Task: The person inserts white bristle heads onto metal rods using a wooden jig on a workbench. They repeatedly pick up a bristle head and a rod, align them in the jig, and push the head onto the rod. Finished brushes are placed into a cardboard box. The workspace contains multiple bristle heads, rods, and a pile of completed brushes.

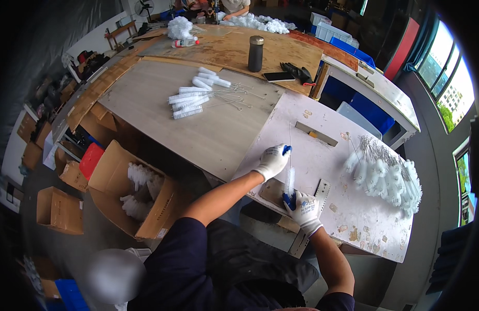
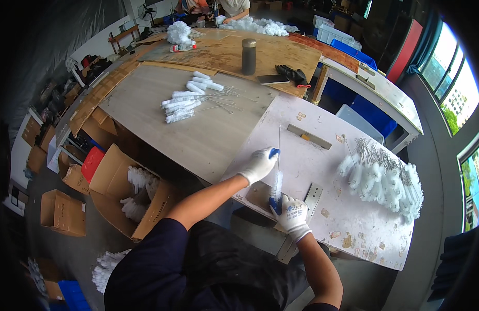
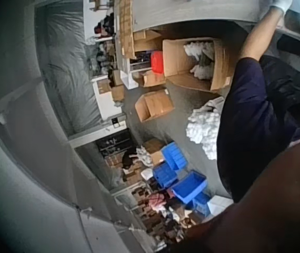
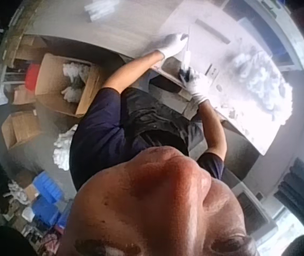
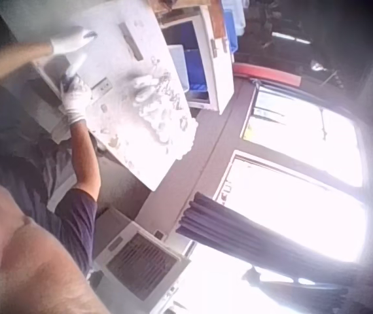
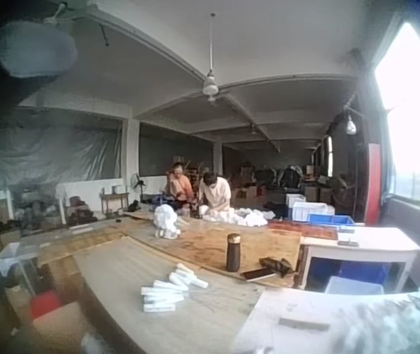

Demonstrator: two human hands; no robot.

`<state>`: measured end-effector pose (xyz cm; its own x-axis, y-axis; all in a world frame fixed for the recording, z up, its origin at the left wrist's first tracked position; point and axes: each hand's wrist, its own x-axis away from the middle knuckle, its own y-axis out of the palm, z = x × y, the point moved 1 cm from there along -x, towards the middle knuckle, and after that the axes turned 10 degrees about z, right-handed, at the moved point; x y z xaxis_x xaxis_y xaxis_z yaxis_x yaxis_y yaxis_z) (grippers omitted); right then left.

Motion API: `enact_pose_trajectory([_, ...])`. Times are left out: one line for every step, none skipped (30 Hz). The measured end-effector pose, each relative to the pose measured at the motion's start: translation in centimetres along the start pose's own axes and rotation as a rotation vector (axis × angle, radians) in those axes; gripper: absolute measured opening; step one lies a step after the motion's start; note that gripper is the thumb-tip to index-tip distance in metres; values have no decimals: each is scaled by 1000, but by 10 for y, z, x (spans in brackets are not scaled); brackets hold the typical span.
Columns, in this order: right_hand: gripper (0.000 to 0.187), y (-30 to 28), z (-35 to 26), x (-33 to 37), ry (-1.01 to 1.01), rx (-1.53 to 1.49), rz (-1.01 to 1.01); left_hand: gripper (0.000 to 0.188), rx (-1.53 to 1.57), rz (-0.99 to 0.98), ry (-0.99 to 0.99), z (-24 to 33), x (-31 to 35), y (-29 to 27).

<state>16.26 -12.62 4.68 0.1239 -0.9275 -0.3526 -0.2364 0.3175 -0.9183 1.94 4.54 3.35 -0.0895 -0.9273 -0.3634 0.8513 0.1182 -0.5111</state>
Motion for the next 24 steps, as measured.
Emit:
enact_pose_trajectory([36, 0, 1, 0, 3, 7, 3, 29, 2, 40, -2, -2, 4, -14])
enact_pose_trajectory([37, 2, 1, 0, -4, 17, 19, 29, -2, 86, -16, -8, 12, -26])
enact_pose_trajectory([37, 2, 3, 2, -3, 29, 19, 28, 57, 135, -20, -24, 19, -27])
enact_pose_trajectory([38, 1, 4, 7, 14, 41, 19, 27, 124, 146, 25, -25, 27, -29])
enact_pose_trajectory([39, 0, 4, 11, 38, 56, 20, 27, 196, 151, 71, -24, 33, -28])
enact_pose_trajectory([41, 0, 7, 7, 64, 60, -9, 28, 97, 154, 76, -26, 33, -29])
enact_pose_trajectory([41, -5, 4, 4, 63, 12, -53, 28, 6, 122, 86, -18, 34, -32])
enact_pose_trajectory([41, -8, 0, 4, 101, 34, -96, 28, -16, 131, 64, -14, 34, -32])
enact_pose_trajectory([37, -18, -12, -9, 133, 22, -211, 29, -42, 135, 39, -20, 34, -33])
enact_pose_trajectory([35, -17, -13, -17, 124, 34, -311, 29, -20, 141, 35, -36, 33, -29])
enact_pose_trajectory([36, -17, -15, -18, 114, 8, -266, 31, 23, 170, 24, -43, 34, -27])
enact_pose_trajectory([40, 0, -6, -8, 82, 49, -151, 29, 70, 147, 44, -50, 32, -20])
enact_pose_trajectory([40, 6, -5, -3, 63, 80, -94, 27, 90, 155, 65, -56, 29, -20])
enact_pose_trajectory([40, 5, -2, 2, 53, 66, -38, 26, 73, 150, 102, -51, 27, -16])
enact_pose_trajectory([40, 5, 0, 7, 34, 52, 16, 25, 53, 151, 134, -47, 26, -13])
enact_pose_trajectory([40, 5, 2, 10, 26, 48, 66, 24, 29, 159, 156, -46, 27, -13])
enact_pose_trajectory([40, 6, 5, 13, 11, 42, 114, 23, 47, 159, 173, -45, 26, -11])
enact_pose_trajectory([41, 6, 8, 15, -10, 32, 160, 23, 67, 156, 143, -46, 27, -11])
enact_pose_trajectory([41, 7, 9, 16, -16, 23, 179, 23, 88, 162, 113, -49, 27, -13])
enact_pose_trajectory([41, 8, 8, 13, -37, 10, 199, 24, 110, 133, 48, -47, 28, -19])
enact_pose_trajectory([41, 9, 7, 12, -65, -10, 216, 24, 154, 150, 71, -43, 32, -22])
enact_pose_trajectory([39, 10, 3, 11, -36, -28, 213, 27, 71, 188, 97, -40, 32, -28])
enact_pose_trajectory([38, 9, 4, 7, -29, -57, 211, 32, -76, 173, 73, -39, 32, -32])
enact_pose_trajectory([38, 18, -13, -23, -118, -102, 219, 33, -152, 132, 45, -23, 33, -40])
